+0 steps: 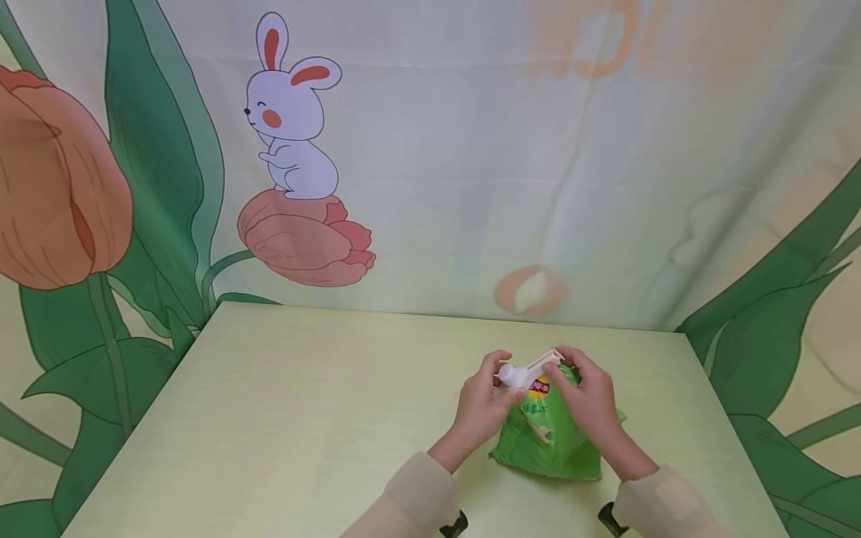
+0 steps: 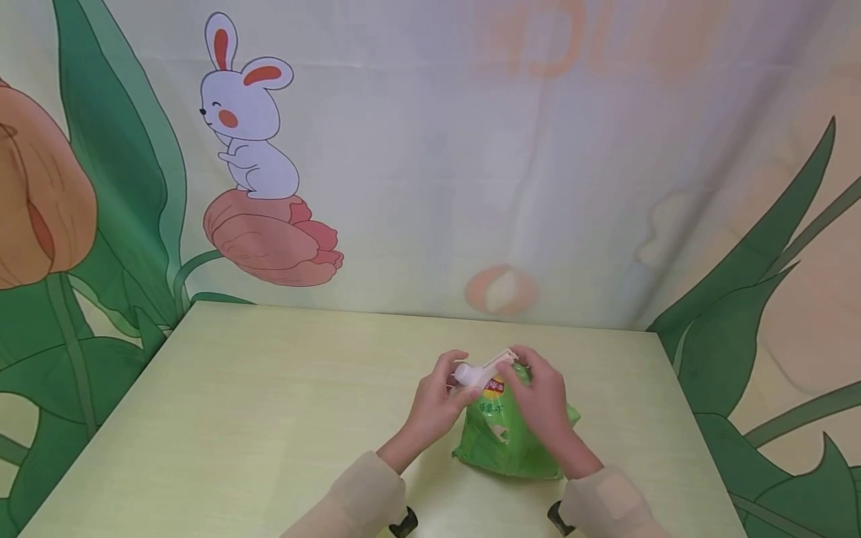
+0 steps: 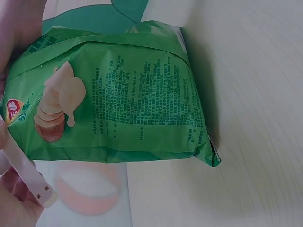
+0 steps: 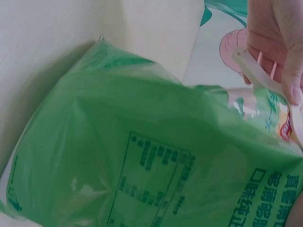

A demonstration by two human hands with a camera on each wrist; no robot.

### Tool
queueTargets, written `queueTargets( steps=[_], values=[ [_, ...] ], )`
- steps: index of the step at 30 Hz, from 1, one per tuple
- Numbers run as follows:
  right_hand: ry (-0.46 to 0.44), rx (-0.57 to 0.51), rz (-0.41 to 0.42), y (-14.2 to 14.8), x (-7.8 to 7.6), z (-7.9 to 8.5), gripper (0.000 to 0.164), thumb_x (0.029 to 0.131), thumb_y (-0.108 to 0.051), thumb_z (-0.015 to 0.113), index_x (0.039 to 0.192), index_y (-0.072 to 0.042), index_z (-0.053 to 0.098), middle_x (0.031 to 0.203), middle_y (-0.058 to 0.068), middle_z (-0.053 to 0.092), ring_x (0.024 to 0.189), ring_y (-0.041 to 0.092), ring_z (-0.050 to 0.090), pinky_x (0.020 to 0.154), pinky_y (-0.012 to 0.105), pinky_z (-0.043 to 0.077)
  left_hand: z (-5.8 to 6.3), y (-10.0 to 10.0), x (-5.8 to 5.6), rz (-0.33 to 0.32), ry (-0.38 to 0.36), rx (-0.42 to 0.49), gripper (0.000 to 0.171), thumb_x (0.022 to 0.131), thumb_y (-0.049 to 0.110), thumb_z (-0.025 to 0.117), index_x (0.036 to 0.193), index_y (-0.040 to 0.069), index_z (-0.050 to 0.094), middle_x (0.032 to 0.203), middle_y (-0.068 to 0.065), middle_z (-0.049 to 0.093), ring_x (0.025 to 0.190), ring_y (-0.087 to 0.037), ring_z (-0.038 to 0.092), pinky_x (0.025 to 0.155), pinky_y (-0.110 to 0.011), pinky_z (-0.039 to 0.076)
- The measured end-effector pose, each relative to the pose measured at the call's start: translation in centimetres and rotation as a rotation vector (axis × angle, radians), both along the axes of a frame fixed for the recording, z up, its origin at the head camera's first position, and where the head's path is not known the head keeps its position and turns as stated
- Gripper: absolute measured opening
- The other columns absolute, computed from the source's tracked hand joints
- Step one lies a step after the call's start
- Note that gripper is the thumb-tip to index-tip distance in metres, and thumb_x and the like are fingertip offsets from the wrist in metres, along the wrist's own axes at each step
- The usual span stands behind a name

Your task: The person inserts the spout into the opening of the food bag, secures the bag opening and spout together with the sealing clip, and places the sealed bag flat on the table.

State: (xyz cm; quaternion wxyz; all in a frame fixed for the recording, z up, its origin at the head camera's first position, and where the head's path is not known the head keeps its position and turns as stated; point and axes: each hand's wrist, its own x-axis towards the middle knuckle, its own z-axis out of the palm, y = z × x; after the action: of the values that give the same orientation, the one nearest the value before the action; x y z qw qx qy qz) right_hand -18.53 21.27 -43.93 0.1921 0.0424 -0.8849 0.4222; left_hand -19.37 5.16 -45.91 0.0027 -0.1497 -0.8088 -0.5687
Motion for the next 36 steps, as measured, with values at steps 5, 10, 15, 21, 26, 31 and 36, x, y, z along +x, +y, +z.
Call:
queueTargets(
  steps=[5,10,15,21,26,31,36],
  values=[
    [0.050,-0.011,-0.024,-0.43,0.27,-0.09,0.033,0.084,-0.018,0.060,0.112,-0.003,0.057,0.108,0.015,0.061,0.068,0.010,0.053,0.051,0.016,0.043,0.07,0.12,0.02,0.012,-0.012,-0.011,0.049,0.078,0.016,0.066,0.121,0.016,0.042,0.107,-0.008,0.060,0.086,-0.014,0.056,0.067,-0.019,0.047],
    [0.068,-0.015,-0.029,-0.55,0.42,-0.05,0.031,0.082,-0.015,0.062,0.112,-0.005,0.057,0.110,0.015,0.060,0.045,0.001,0.029,0.038,0.019,0.031,0.21,0.09,0.08,0.008,-0.015,-0.016,0.049,0.078,0.016,0.066,0.121,0.016,0.042,0.107,-0.010,0.060,0.088,-0.016,0.058,0.067,-0.019,0.048],
    [0.092,-0.009,-0.004,-0.54,0.36,-0.02,0.032,0.082,-0.011,0.062,0.113,-0.006,0.056,0.110,0.012,0.060,0.056,0.002,0.037,0.043,0.018,0.034,0.28,-0.09,0.05,-0.005,-0.002,-0.040,0.049,0.079,0.017,0.066,0.121,0.015,0.042,0.104,-0.009,0.061,0.088,-0.016,0.058,0.068,-0.021,0.048],
    [0.068,-0.016,-0.011,-0.57,0.14,0.19,0.029,0.080,-0.008,0.064,0.108,-0.005,0.058,0.105,0.011,0.062,0.066,0.007,0.044,0.048,0.017,0.038,0.27,-0.17,0.00,-0.006,0.005,-0.054,0.049,0.079,0.018,0.066,0.121,0.016,0.042,0.104,-0.008,0.061,0.090,-0.016,0.059,0.070,-0.022,0.049],
    [0.015,-0.025,-0.046,-0.67,0.02,0.52,0.025,0.078,-0.007,0.065,0.103,-0.005,0.060,0.098,0.012,0.063,0.062,0.012,0.043,0.048,0.018,0.037,0.31,-0.13,-0.02,-0.002,0.005,-0.066,0.049,0.079,0.018,0.066,0.121,0.014,0.042,0.106,-0.009,0.060,0.092,-0.017,0.059,0.072,-0.025,0.049],
    [-0.028,-0.047,-0.079,-0.74,-0.05,0.67,0.022,0.077,-0.006,0.066,0.099,-0.006,0.062,0.094,0.010,0.064,0.064,0.013,0.044,0.048,0.018,0.037,0.35,-0.08,-0.03,0.001,-0.005,-0.070,0.051,0.078,0.017,0.066,0.122,0.013,0.041,0.107,-0.009,0.060,0.092,-0.018,0.059,0.071,-0.024,0.049],
    [-0.060,-0.067,-0.100,-0.79,-0.07,0.77,0.020,0.077,-0.005,0.066,0.097,-0.007,0.063,0.090,0.009,0.064,0.061,0.012,0.043,0.043,0.019,0.035,0.39,-0.04,-0.02,0.005,-0.019,-0.072,0.050,0.078,0.017,0.066,0.122,0.014,0.041,0.107,-0.008,0.059,0.091,-0.018,0.059,0.069,-0.024,0.049]
  ],
)
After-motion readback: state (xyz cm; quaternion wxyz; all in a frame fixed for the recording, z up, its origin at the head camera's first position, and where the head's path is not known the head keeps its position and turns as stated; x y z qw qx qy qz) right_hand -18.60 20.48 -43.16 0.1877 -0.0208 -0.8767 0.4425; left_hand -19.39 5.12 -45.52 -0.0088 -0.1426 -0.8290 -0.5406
